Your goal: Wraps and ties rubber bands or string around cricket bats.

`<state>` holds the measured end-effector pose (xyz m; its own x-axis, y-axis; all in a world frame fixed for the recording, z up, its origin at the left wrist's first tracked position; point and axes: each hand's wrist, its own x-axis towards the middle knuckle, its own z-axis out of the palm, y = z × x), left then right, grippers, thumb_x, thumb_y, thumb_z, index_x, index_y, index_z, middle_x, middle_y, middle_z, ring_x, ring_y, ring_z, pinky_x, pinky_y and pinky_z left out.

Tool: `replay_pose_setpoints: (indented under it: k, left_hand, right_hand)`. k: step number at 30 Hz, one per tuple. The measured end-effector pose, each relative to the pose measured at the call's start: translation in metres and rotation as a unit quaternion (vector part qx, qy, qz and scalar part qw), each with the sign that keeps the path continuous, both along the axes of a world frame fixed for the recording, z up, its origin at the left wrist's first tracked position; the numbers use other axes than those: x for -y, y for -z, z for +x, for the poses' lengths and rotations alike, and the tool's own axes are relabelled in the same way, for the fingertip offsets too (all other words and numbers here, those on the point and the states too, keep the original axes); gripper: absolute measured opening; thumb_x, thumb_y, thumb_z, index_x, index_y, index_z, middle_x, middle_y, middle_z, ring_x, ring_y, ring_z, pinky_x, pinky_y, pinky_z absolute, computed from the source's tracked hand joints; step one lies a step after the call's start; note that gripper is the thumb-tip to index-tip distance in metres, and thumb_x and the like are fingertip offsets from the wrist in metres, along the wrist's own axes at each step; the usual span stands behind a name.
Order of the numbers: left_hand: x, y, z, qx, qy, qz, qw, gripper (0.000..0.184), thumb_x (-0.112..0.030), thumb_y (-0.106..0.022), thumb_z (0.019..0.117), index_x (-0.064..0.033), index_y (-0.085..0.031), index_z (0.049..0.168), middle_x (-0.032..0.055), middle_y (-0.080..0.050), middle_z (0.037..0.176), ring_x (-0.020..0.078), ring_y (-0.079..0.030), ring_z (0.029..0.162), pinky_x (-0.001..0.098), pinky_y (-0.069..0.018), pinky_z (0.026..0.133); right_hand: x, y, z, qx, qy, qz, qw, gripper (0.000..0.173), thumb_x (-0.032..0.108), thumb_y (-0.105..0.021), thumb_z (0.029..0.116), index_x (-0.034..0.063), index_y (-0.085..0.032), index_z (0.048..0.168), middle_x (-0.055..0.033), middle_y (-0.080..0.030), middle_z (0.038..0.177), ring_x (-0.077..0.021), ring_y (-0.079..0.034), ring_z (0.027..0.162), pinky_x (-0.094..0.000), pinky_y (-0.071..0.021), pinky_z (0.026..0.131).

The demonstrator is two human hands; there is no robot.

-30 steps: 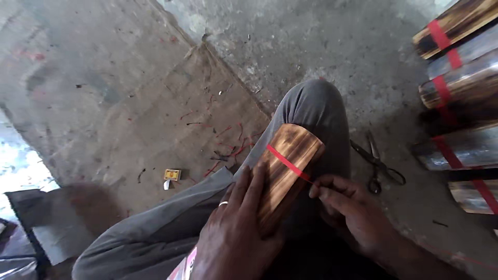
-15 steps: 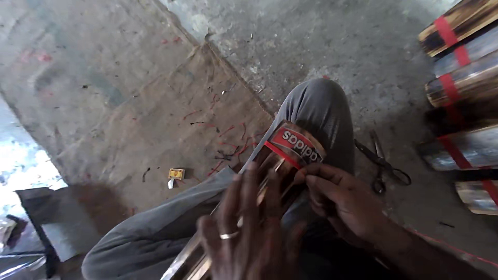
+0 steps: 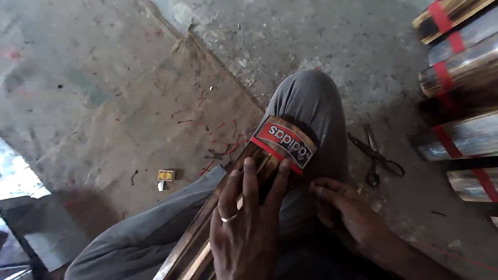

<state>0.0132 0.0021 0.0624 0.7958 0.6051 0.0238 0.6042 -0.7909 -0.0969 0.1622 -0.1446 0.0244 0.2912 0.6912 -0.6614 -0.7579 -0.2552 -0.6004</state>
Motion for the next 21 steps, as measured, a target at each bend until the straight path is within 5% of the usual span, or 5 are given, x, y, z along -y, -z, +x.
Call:
replay_pose_setpoints:
  k: [5,8,13,17,21]
  left_hand:
    - [-0.012,-0.011,0.001,0.008,-0.004,-0.036,0.999,0.072,-0.046,-0.068,0.0877,-0.0529,-0.038,0.154,0.0051,-0.039,0.161,0.0352,-0.054,0.129,0.051,-0.0534,0.075]
    - [-0.033,-0.034,-0.005,0.02,0.005,-0.163,0.986,0.087,-0.046,-0.074,0.0764,-0.0547,-0.036,0.154,-0.0004,-0.043,0.157,0.036,-0.057,0.123,0.0546,-0.0547,0.06]
    - [-0.066,-0.057,-0.017,0.079,0.04,-0.457,0.885,0.099,-0.045,-0.081,0.0701,-0.0564,-0.03,0.154,-0.0128,-0.052,0.142,0.0136,-0.056,0.122,0.0462,-0.0567,0.088]
    - [-0.076,-0.048,-0.02,0.103,0.019,-0.616,0.781,0.088,-0.032,-0.08,0.0795,-0.0504,-0.036,0.154,-0.0089,-0.056,0.139,0.0068,-0.066,0.104,0.0332,-0.0629,0.08]
    - [-0.068,-0.046,-0.023,0.141,0.006,-0.447,0.883,0.068,-0.039,-0.066,0.0935,-0.0489,-0.037,0.154,-0.0136,-0.043,0.156,0.0104,-0.055,0.13,0.044,-0.0562,0.097]
  right_hand:
    - [-0.006,0.0,-0.001,-0.014,0.013,0.047,0.999,0.019,0.022,-0.059,0.1038,0.0094,-0.07,0.113,-0.0012,-0.048,0.067,-0.0058,-0.043,0.052,-0.0199,-0.0395,0.048]
    - [-0.011,-0.011,0.0,0.035,-0.032,0.087,0.995,0.018,0.021,-0.057,0.1044,0.0121,-0.071,0.111,-0.001,-0.05,0.068,-0.0055,-0.044,0.053,-0.0203,-0.0404,0.05]
    - [-0.026,-0.042,0.0,0.093,-0.053,0.187,0.976,0.018,0.02,-0.056,0.1055,0.012,-0.072,0.109,-0.001,-0.055,0.071,-0.0028,-0.045,0.054,-0.0184,-0.041,0.049]
    - [-0.032,-0.048,0.001,0.117,-0.042,0.188,0.974,0.018,0.021,-0.057,0.1049,0.0136,-0.073,0.109,0.0005,-0.056,0.072,-0.0008,-0.046,0.054,-0.0163,-0.0413,0.05]
    - [-0.044,-0.033,0.006,0.144,-0.049,0.126,0.98,0.02,0.02,-0.055,0.1054,0.0138,-0.072,0.112,-0.0026,-0.057,0.074,-0.0043,-0.044,0.053,-0.0178,-0.0399,0.046]
